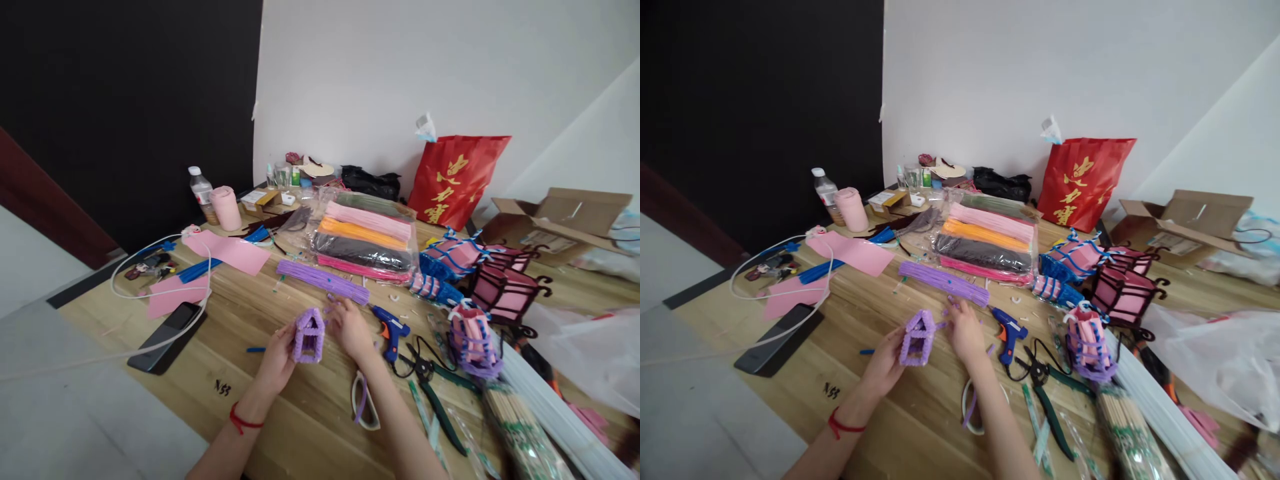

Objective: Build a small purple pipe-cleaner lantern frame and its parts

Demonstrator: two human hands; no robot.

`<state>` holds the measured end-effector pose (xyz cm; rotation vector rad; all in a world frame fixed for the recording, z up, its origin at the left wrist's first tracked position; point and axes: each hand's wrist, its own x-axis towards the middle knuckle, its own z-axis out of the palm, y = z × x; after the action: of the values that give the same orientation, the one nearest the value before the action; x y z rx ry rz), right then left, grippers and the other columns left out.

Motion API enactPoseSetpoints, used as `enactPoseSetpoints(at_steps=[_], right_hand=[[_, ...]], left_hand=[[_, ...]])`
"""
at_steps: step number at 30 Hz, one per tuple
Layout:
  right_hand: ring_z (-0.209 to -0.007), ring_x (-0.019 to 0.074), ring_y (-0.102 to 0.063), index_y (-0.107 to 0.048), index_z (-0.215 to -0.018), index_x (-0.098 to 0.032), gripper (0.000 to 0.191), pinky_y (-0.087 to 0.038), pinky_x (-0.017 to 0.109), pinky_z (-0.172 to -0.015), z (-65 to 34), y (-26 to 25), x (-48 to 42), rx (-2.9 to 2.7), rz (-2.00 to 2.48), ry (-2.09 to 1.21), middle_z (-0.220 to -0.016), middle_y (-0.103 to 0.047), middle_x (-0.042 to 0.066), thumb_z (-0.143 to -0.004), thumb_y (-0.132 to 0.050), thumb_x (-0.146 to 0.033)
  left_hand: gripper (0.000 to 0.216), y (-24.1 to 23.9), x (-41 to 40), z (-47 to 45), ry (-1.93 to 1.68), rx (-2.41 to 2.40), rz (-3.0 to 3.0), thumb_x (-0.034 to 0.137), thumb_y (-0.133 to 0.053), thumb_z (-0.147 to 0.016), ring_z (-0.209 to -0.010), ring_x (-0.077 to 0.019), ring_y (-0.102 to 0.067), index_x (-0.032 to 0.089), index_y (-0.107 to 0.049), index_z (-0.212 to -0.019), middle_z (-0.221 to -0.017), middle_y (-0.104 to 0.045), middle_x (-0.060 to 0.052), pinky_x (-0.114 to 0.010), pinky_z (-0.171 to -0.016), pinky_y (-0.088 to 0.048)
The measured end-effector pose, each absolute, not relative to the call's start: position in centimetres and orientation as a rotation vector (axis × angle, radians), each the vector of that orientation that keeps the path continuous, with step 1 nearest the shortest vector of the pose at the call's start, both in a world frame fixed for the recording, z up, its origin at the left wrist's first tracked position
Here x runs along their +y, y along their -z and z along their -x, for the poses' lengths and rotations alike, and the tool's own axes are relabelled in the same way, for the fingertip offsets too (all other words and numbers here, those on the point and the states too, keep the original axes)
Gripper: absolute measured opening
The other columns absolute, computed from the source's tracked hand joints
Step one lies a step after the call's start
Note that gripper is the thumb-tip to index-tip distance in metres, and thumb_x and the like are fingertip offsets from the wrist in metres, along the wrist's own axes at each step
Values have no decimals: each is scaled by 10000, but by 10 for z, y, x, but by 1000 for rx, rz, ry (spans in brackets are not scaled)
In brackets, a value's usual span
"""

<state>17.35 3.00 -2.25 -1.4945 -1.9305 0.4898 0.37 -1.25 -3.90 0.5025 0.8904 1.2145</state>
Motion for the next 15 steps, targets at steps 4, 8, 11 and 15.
enactPoseSetpoints(at_steps=[4, 8, 11, 15], right_hand=[[-877, 217, -589, -686, -781, -170, 181, -441, 317, -804, -163, 40, 36, -2004, 1468, -528, -843, -658, 100, -707, -571, -51], [-791, 198, -613, -683, -776, -158, 144, -459, 306, -759, -168, 42, 36, -1923, 1441, -564, -814, -662, 99, -748, -557, -93], [-725, 183, -624, -682, -865, -156, 171, -484, 309, -709, -180, 36, 35, -1765, 1420, -577, -821, -674, 84, -800, -524, -167], [-605, 163, -628, -623, -991, -123, 268, -518, 293, -598, -186, 21, 24, -1530, 1330, -571, -751, -673, 61, -875, -456, -298]], left_hand=[[274, 42, -12, -2, -1241, 896, -483, 396, -700, -690, -784, -216, -655, 161, -645, -820, -811, -713, -59, -278, -643, -492], [247, 45, -11, -1, -1253, 895, -454, 368, -712, -686, -775, -206, -654, 161, -651, -807, -804, -714, -55, -263, -647, -490], [240, 48, -9, -1, -1251, 904, -450, 369, -701, -699, -759, -204, -655, 164, -656, -815, -782, -713, -51, -261, -629, -490], [195, 53, -7, -6, -1255, 908, -420, 332, -705, -704, -684, -159, -643, 161, -659, -784, -756, -711, -32, -230, -597, -485]])
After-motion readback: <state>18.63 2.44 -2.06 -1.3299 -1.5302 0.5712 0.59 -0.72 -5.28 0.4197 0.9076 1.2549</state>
